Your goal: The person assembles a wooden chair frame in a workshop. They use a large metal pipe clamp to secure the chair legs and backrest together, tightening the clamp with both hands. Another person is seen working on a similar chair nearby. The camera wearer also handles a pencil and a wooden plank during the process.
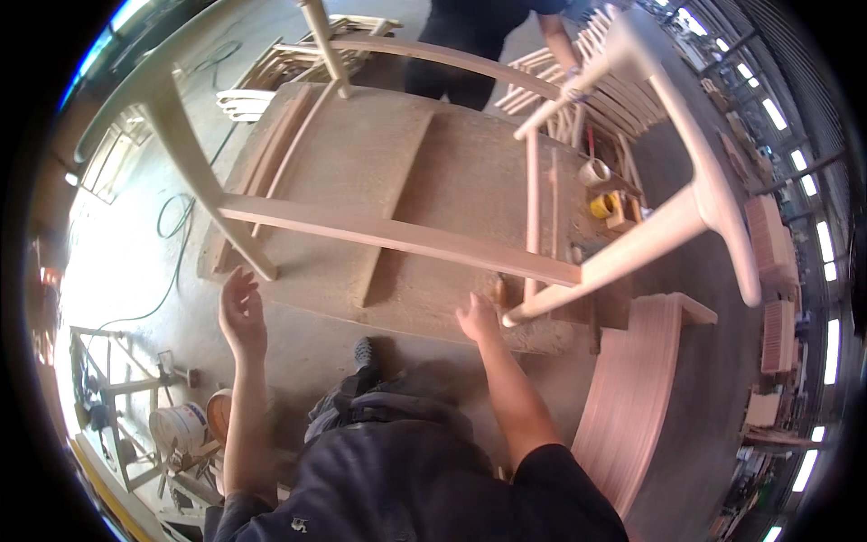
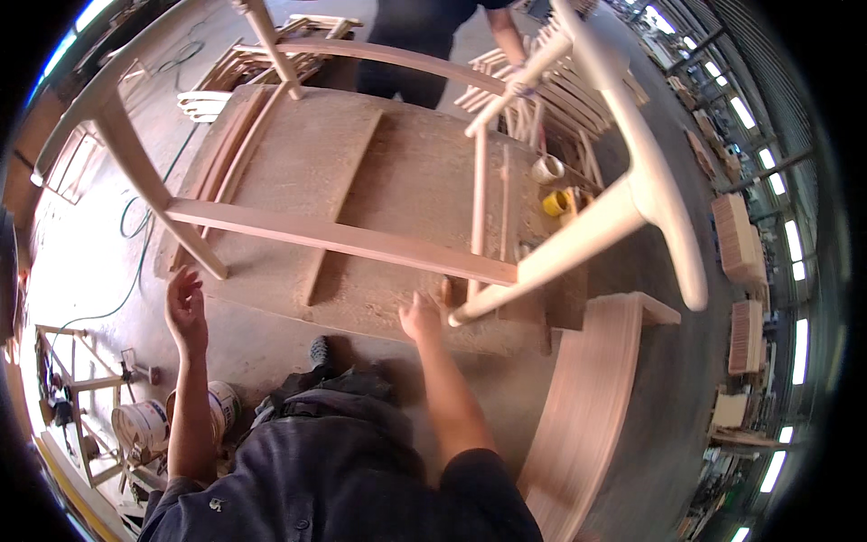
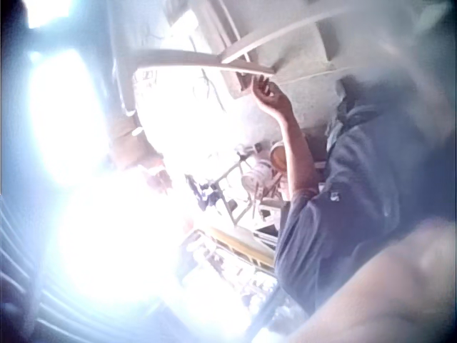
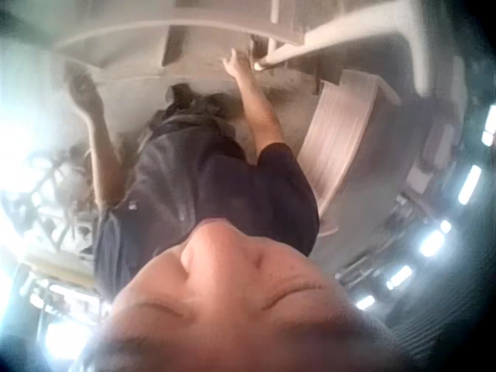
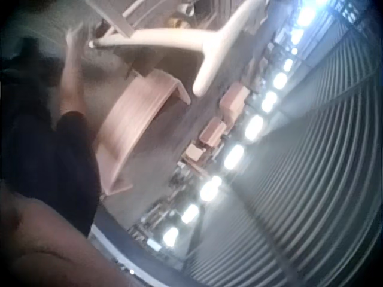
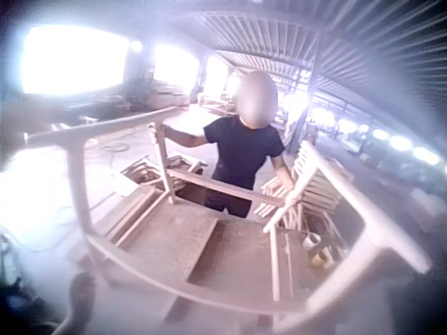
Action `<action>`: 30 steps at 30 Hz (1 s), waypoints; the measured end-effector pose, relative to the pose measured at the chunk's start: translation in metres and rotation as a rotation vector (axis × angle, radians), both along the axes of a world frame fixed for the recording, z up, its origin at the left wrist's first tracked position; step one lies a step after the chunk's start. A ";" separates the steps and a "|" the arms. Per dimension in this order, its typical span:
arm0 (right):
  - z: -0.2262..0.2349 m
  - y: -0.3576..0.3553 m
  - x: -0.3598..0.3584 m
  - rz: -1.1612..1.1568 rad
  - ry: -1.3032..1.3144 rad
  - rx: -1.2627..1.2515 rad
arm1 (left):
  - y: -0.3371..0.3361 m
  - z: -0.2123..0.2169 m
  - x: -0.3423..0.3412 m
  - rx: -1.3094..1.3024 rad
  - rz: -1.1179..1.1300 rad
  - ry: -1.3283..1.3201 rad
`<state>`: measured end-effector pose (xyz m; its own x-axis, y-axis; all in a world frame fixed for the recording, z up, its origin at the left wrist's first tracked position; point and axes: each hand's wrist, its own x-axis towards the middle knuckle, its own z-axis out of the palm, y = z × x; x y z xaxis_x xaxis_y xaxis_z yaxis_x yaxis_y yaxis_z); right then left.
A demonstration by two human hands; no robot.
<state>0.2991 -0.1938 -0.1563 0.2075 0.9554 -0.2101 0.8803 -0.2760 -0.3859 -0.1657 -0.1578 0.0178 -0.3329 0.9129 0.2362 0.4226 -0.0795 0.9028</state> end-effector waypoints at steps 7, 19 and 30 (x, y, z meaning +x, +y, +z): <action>-0.011 -0.032 -0.021 0.113 -0.216 -0.025 | -0.011 -0.027 -0.030 -0.144 0.078 -0.317; 0.044 -0.085 -0.037 -0.105 0.178 -0.003 | 0.051 -0.045 -0.061 -0.055 0.284 -0.400; 0.079 -0.122 -0.115 -0.031 -0.060 -0.130 | 0.118 -0.031 -0.102 -0.151 0.005 -0.132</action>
